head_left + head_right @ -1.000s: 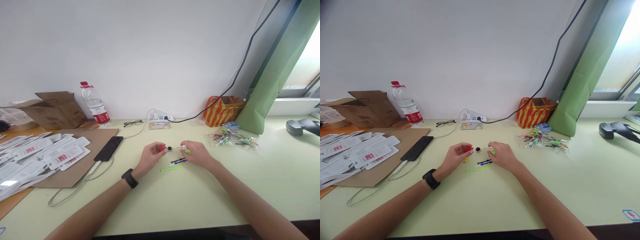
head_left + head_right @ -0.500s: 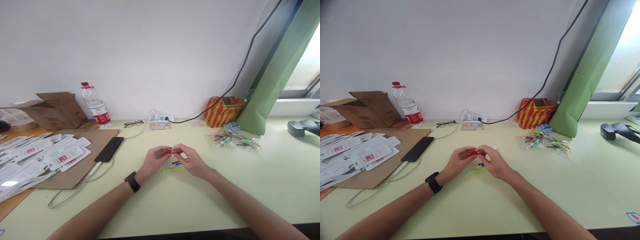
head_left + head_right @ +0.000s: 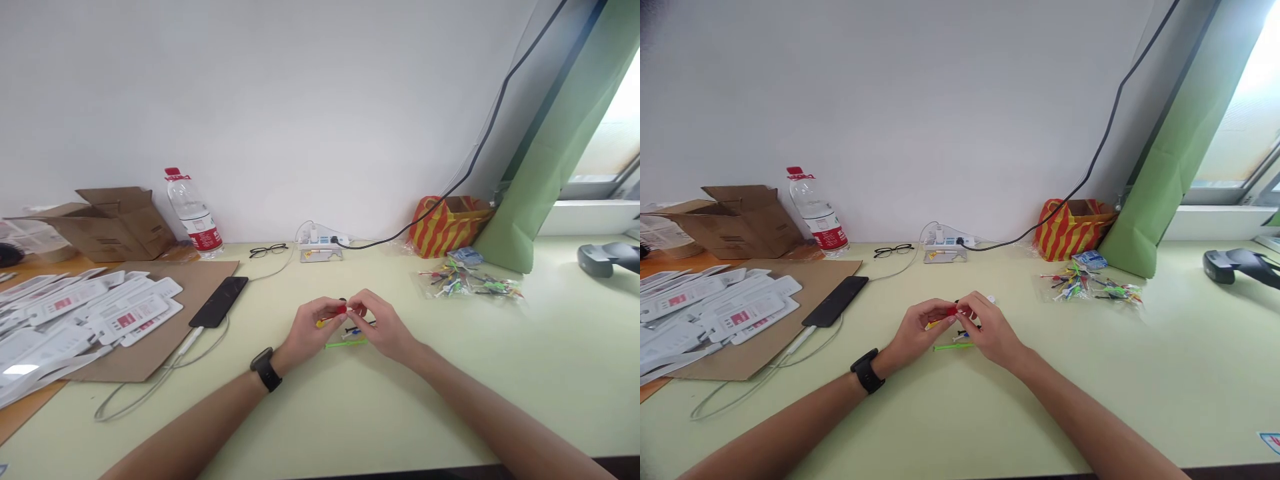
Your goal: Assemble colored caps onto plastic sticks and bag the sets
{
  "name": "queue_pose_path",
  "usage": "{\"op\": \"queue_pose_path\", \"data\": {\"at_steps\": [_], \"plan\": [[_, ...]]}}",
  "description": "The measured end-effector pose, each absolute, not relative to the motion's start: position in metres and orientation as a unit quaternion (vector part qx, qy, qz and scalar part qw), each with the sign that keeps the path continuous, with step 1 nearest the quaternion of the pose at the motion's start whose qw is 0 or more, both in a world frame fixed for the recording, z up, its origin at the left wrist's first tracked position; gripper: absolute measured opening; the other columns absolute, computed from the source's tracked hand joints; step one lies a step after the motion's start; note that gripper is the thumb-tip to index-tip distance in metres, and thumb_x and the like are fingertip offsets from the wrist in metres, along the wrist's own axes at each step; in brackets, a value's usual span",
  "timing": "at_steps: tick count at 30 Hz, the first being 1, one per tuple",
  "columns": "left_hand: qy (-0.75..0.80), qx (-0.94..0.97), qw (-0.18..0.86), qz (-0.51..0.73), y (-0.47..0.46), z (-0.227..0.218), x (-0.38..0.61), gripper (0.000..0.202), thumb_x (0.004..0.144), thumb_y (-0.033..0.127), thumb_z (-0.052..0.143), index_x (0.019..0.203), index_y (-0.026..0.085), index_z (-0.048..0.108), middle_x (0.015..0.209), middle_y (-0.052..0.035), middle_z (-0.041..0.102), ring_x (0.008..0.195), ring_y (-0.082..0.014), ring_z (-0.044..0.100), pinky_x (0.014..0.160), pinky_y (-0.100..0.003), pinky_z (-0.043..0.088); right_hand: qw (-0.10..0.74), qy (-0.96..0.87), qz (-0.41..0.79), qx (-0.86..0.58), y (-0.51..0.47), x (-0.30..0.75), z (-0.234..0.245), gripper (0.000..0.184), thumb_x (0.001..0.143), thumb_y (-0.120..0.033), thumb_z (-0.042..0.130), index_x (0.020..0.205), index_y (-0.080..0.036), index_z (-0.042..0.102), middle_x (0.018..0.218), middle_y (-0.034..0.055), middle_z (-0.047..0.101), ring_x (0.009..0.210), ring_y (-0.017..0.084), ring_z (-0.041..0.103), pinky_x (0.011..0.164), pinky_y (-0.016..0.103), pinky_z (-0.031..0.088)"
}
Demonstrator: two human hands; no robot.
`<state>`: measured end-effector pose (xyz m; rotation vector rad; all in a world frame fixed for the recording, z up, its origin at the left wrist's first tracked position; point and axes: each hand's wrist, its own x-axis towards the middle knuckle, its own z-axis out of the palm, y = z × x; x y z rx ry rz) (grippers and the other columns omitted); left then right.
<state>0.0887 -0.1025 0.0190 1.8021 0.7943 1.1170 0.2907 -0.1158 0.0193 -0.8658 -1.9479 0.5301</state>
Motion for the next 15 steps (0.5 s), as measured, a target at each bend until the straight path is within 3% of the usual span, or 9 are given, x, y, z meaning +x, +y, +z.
{"op": "queue_pose_path", "data": {"at_steps": [9, 15], "plan": [[0.318, 0.791, 0.295, 0.432, -0.0954, 0.0199, 0.0799, 0.018, 0.098, 0.034, 0.062, 0.106, 0.021, 0.071, 0.102, -0.0079, 0.073, 0.094, -0.0207, 0.07, 0.09, -0.036, 0.057, 0.431, -0.806, 0.202, -0.351, -0.1167, 0.2923, 0.0213, 0.013, 0.104, -0.022, 0.046, 0.099, -0.023, 0.058, 0.09, 0.0051, 0.059, 0.077, 0.019, 0.055, 0.068, 0.032, 0.047], [0.333, 0.768, 0.347, 0.423, -0.0966, 0.0216, 0.0828, 0.022, 0.097, 0.038, 0.063, 0.105, 0.02, 0.072, 0.096, -0.0077, 0.076, 0.09, -0.0211, 0.072, 0.087, -0.035, 0.057, 0.461, -0.781, 0.229, -0.354, -0.1126, 0.294, 0.0233, 0.014, 0.103, -0.03, 0.049, 0.099, -0.023, 0.061, 0.092, 0.0063, 0.063, 0.081, 0.02, 0.059, 0.073, 0.035, 0.05]]}}
